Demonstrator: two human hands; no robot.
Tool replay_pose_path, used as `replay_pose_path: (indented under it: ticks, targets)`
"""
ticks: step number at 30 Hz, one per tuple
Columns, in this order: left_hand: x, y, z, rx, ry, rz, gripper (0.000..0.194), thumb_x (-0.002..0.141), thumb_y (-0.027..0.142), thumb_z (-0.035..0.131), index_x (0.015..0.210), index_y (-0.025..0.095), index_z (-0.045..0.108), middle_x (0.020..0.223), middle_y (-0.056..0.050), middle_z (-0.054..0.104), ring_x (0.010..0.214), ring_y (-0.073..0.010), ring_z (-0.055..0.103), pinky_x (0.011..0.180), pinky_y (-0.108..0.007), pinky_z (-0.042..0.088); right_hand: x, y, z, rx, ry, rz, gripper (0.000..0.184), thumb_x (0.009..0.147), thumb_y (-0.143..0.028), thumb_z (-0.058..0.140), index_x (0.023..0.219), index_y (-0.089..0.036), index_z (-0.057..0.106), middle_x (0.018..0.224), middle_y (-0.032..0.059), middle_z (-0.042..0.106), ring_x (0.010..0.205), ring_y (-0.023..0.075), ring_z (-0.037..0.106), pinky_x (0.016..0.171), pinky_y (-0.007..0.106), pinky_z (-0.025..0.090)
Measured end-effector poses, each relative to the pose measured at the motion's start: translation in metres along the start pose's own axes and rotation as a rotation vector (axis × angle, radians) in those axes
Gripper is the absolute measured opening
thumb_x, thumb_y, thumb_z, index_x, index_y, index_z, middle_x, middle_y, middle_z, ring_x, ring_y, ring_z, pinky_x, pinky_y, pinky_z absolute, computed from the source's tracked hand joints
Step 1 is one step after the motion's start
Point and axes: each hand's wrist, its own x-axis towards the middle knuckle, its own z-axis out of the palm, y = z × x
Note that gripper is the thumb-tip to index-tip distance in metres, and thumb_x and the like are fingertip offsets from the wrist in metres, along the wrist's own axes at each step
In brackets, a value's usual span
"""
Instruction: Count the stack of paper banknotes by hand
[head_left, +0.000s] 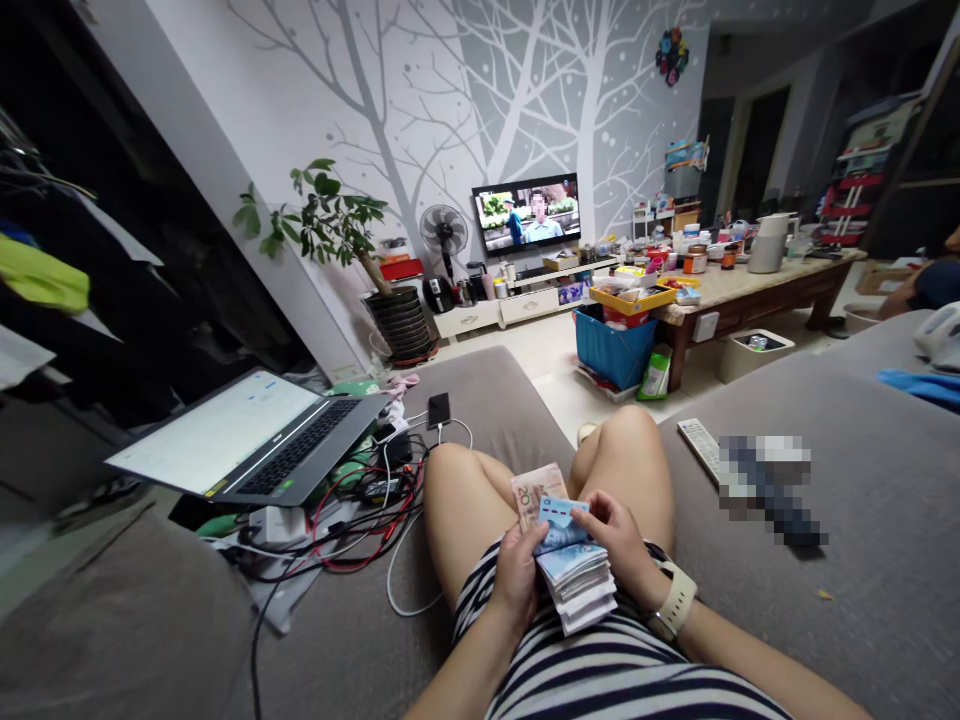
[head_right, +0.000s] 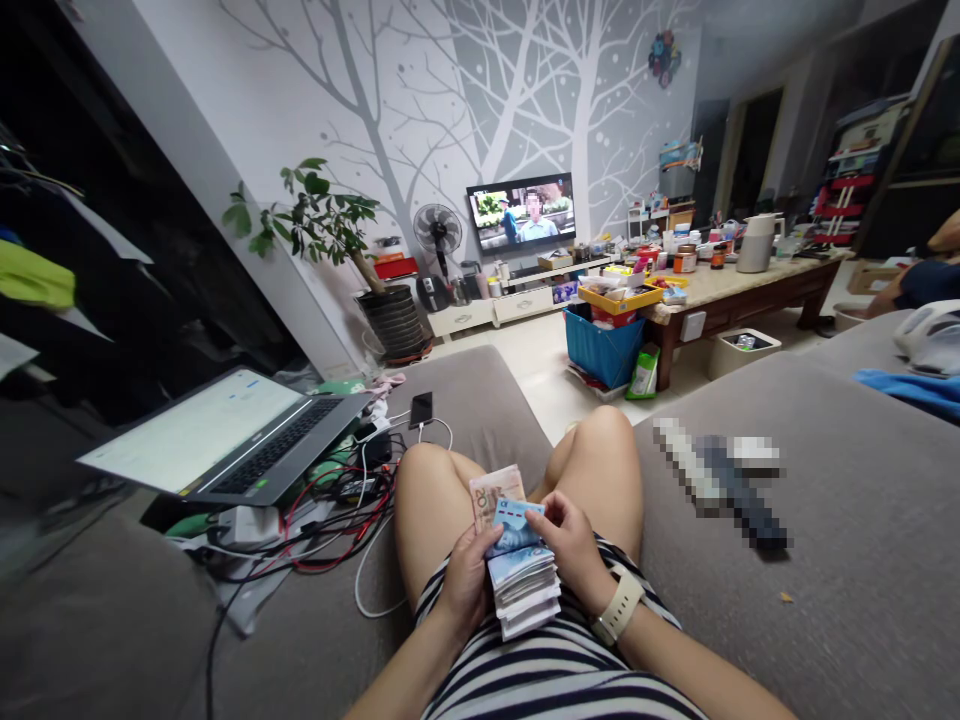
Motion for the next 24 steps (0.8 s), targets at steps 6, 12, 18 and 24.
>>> replay_pose_path:
  ticks: [6,12,18,24]
  targets:
    - [0.006,-0.002,-0.003,0.021,0.074,0.115,0.025,0.067,0.03,0.064,0.082,0.011,0.07,0.08,-0.008,0.073,0.083,-0.0239,0.065,0.08,-0.035,0.047,-0.004,-0.004,0.001,0.032,-0.033,-0.026,0.036,0.076,-0.049,0.059,0.065,-0.017,0.049,0.059,-0.0033,0.043,0.057,0.0117,0.038,0.053,0.023,0.033]
    - [0.011,-0.007,-0.01,0.034,0.096,0.114,0.023,0.069,0.032,0.061,0.078,0.012,0.07,0.077,-0.006,0.072,0.08,-0.0228,0.065,0.078,-0.034,0.048,-0.007,-0.005,0.003,0.107,-0.092,-0.036,0.032,0.079,-0.045,0.058,0.067,-0.017,0.05,0.061,-0.0029,0.044,0.058,0.0114,0.039,0.054,0.023,0.033]
    - [0.014,-0.011,-0.014,-0.001,0.067,0.085,0.024,0.068,0.034,0.062,0.078,0.013,0.07,0.076,-0.006,0.072,0.079,-0.0226,0.065,0.075,-0.034,0.049,-0.009,-0.008,0.004,0.14,-0.111,-0.028,0.03,0.079,-0.044,0.058,0.07,-0.016,0.053,0.062,-0.0027,0.046,0.058,0.0111,0.04,0.055,0.022,0.033]
    - [0.015,-0.012,-0.015,0.025,0.083,0.102,0.025,0.067,0.034,0.062,0.078,0.013,0.07,0.076,-0.006,0.072,0.08,-0.0228,0.064,0.074,-0.034,0.049,-0.009,-0.008,0.004,0.139,-0.106,-0.031,0.029,0.08,-0.043,0.058,0.07,-0.016,0.053,0.062,-0.0025,0.046,0.059,0.0113,0.04,0.055,0.022,0.033]
